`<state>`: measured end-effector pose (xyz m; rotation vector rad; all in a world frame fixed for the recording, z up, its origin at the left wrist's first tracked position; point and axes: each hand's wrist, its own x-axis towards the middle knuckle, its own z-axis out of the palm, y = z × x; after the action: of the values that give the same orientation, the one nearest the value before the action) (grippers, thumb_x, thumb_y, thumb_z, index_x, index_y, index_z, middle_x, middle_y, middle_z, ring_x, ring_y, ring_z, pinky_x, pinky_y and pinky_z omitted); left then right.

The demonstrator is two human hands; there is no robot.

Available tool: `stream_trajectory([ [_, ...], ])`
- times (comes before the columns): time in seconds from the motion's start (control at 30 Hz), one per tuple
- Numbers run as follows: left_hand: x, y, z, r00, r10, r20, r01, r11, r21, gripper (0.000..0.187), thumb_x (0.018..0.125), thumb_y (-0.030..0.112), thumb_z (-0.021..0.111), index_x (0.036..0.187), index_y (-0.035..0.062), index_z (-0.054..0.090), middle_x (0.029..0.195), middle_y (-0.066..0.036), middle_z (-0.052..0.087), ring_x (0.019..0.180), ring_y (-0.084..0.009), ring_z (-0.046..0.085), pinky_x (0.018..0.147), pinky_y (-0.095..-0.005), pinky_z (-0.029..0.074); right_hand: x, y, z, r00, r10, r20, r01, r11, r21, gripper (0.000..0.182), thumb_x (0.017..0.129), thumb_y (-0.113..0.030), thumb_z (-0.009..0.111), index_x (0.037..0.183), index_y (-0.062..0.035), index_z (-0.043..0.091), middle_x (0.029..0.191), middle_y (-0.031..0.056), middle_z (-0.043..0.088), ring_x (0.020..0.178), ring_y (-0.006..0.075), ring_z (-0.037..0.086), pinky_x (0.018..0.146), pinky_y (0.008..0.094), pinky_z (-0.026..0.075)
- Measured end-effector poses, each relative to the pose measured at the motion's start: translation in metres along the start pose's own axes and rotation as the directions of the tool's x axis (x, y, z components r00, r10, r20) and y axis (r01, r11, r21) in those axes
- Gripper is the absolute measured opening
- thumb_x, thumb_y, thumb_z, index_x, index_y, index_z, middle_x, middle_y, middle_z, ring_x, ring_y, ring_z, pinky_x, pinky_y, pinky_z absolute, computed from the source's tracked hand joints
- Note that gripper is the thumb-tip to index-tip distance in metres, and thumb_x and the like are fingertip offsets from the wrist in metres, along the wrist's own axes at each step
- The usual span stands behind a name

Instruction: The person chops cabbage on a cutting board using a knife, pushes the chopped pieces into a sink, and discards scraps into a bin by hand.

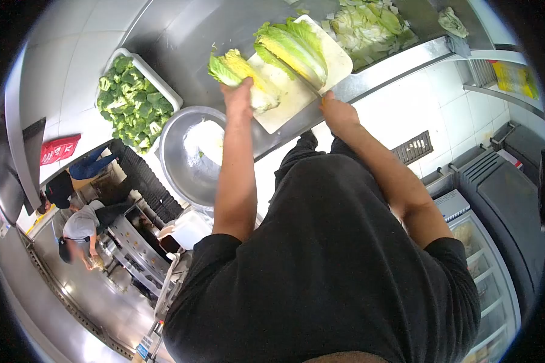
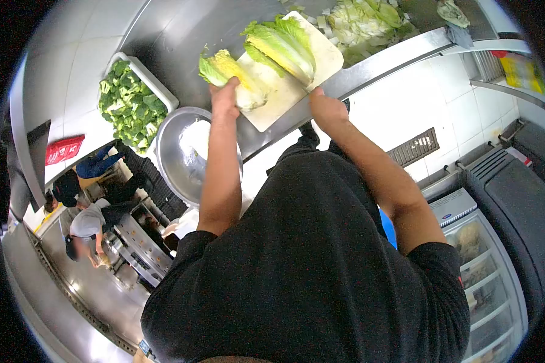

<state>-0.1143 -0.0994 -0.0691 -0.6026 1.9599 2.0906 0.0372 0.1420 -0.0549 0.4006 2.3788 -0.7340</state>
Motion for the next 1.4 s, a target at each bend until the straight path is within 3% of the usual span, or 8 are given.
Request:
stream_trajectory([
  [0.13,0.001,0.054,-0.027,0.979,0.204,-0.015,-0.19,0.935,0.3,0.093,0.078,-0.001,0.079,0.157,0.0011,0.029,0.143,-0.02,0.057,0.127,-0.0321,0.062,0.107,-0.0422,0.051,0.006,0.007,0.011,0.999,-0.029,-0.043,0.029,0.999,-0.019,0.036,0.109,-0.033,0.048,0.123,0.0004,0.048,0.103,0.0274,0.074,0.097,0.0468,0.072,0.085,0.0564,0.055],
  [0.27,-0.007,0.107,-0.004,0.911,0.363,-0.196,0.06,0.354,0.933,0.111,0.077,0.023,0.085,0.164,0.009,0.018,0.153,-0.021,0.043,0.131,-0.0398,0.057,0.105,-0.0451,0.053,-0.005,0.003,0.003,0.996,-0.069,-0.062,0.066,0.997,-0.048,0.034,0.108,-0.033,0.05,0.119,-0.0007,0.049,0.099,0.0264,0.074,0.093,0.0478,0.072,0.083,0.0566,0.056],
  [0.53,0.037,0.061,-0.008,0.986,0.155,-0.067,0.077,-0.062,0.995,0.122,0.08,0.05,0.083,0.169,0.0181,0.007,0.172,-0.023,0.014,0.148,-0.0445,0.037,0.119,-0.0575,0.037,-0.1,0.03,-0.056,0.975,-0.08,-0.206,0.077,0.997,-0.025,0.032,0.106,-0.033,0.056,0.113,-0.0024,0.048,0.089,0.0257,0.073,0.086,0.0457,0.072,0.075,0.0569,0.056],
  [0.63,0.017,0.053,0.01,0.907,0.416,-0.066,0.056,0.037,0.998,0.118,0.081,0.055,0.081,0.169,0.0157,0.014,0.171,-0.024,0.016,0.15,-0.0451,0.035,0.121,-0.0623,0.03,-0.112,0.061,-0.058,0.964,0.112,-0.241,-0.109,0.994,0.029,0.035,0.106,-0.036,0.058,0.113,-0.0034,0.048,0.085,0.0256,0.072,0.084,0.0468,0.072,0.072,0.0574,0.056],
  [0.77,-0.026,0.037,0.075,0.912,0.301,0.278,-0.368,0.301,0.88,0.119,0.083,0.065,0.075,0.163,-0.0039,0.019,0.159,-0.034,0.036,0.148,-0.0453,0.037,0.125,-0.0468,0.031,-0.104,0.083,-0.048,0.961,0.171,-0.218,-0.168,0.985,0.035,0.035,0.105,-0.037,0.059,0.112,-0.0037,0.051,0.085,0.0256,0.072,0.082,0.0466,0.072,0.072,0.0572,0.056],
  [0.87,-0.053,0.034,0.132,0.974,-0.017,0.227,-0.177,0.573,0.8,0.126,0.082,0.059,0.08,0.164,-0.0045,0.009,0.158,-0.037,0.033,0.146,-0.0471,0.04,0.122,-0.0461,0.037,-0.098,0.08,-0.039,0.978,0.061,-0.199,-0.071,0.996,-0.044,0.033,0.104,-0.036,0.06,0.111,-0.0038,0.053,0.086,0.0247,0.073,0.082,0.0456,0.072,0.072,0.0553,0.057],
  [1.13,-0.052,0.018,0.07,0.994,-0.065,0.084,0.032,0.938,0.346,0.098,0.092,0.024,0.072,0.165,-0.001,0.011,0.155,-0.027,0.041,0.138,-0.037,0.05,0.113,-0.0465,0.044,-0.111,0.056,-0.06,0.976,-0.094,-0.196,0.079,0.993,-0.082,0.027,0.103,-0.032,0.062,0.111,-0.0073,0.056,0.088,0.0192,0.074,0.082,0.0411,0.072,0.072,0.0511,0.058],
  [1.4,-0.046,0.003,0.04,0.997,-0.076,0.008,0.072,0.963,0.259,0.091,0.101,0.035,0.067,0.166,0.0009,0.014,0.165,-0.022,0.036,0.149,-0.0307,0.041,0.122,-0.0393,0.031,-0.111,0.043,-0.069,0.945,-0.279,-0.17,0.262,0.958,-0.117,0.027,0.102,-0.033,0.065,0.106,-0.0075,0.055,0.085,0.0167,0.072,0.081,0.0384,0.072,0.071,0.0488,0.057],
])
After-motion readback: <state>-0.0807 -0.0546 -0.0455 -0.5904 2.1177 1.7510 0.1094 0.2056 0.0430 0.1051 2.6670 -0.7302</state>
